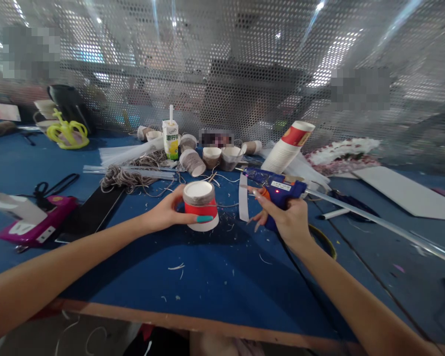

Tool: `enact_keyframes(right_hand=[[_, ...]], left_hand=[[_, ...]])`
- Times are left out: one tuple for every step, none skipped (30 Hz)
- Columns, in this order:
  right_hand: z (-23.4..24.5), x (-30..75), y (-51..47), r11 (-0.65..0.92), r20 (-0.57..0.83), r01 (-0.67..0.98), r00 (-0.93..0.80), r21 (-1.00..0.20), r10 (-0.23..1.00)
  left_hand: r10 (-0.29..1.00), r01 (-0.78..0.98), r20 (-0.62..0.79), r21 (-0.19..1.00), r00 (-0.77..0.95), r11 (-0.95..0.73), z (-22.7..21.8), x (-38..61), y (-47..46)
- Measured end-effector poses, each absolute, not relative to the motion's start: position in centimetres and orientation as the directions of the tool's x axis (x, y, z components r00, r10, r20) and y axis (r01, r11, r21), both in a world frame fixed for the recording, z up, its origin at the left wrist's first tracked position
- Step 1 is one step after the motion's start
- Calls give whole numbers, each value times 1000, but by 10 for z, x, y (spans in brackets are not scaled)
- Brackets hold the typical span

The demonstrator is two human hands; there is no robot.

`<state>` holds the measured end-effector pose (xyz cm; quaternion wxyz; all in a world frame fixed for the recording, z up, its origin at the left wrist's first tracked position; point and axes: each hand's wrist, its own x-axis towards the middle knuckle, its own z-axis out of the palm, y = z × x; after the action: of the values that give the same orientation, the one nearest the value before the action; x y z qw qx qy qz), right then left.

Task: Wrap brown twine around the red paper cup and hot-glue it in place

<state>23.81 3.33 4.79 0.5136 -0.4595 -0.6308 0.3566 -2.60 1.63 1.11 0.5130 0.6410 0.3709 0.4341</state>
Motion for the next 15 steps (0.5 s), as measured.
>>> enact_keyframes(right_hand=[[49,237,31,312,305,207,-67,-927,950],[50,237,29,303,292,200,-86,-932,953],[50,236,27,302,287,196,-100,-933,953],[50,235,26,306,290,196,-110,-932,951],[50,234,24,318,301,196,-113,-928,947],[49,232,23,332,316,195,-109,-923,942],[47,231,23,346,331,193,-103,-918,938],[46,230,23,357,345,187,-95,-915,934],[44,229,22,364,353,180,-93,-914,931],[43,228,22,371,360,175,-95,-912,928],[41,228,22,378,365,174,-103,-909,925],[40,227,22,383,368,182,-112,-906,923],[40,227,21,389,372,194,-118,-900,921],[40,226,19,395,376,213,-125,-893,918],[39,225,18,406,385,237,-129,-883,914]], left_hand=[[912,-101,109,992,395,-75,9,-24,16],[901,-217,60,975,429,38,8,-23,16],[884,-308,24,941,466,137,6,-22,16],[866,-379,3,900,500,215,5,-21,15],[850,-433,-4,859,526,272,4,-20,15],[838,-470,-9,825,546,315,4,-20,14],[833,-498,-12,797,553,342,3,-20,14],[836,-519,-18,776,548,357,3,-20,14],[843,-536,-26,761,537,365,3,-21,14],[849,-547,-34,751,527,370,3,-21,15],[849,-552,-42,742,526,379,2,-22,15],[840,-550,-53,734,540,399,2,-22,16],[821,-537,-70,725,567,432,2,-23,17],[792,-514,-95,713,603,476,3,-24,18],[761,-489,-123,699,637,522,3,-26,19]])
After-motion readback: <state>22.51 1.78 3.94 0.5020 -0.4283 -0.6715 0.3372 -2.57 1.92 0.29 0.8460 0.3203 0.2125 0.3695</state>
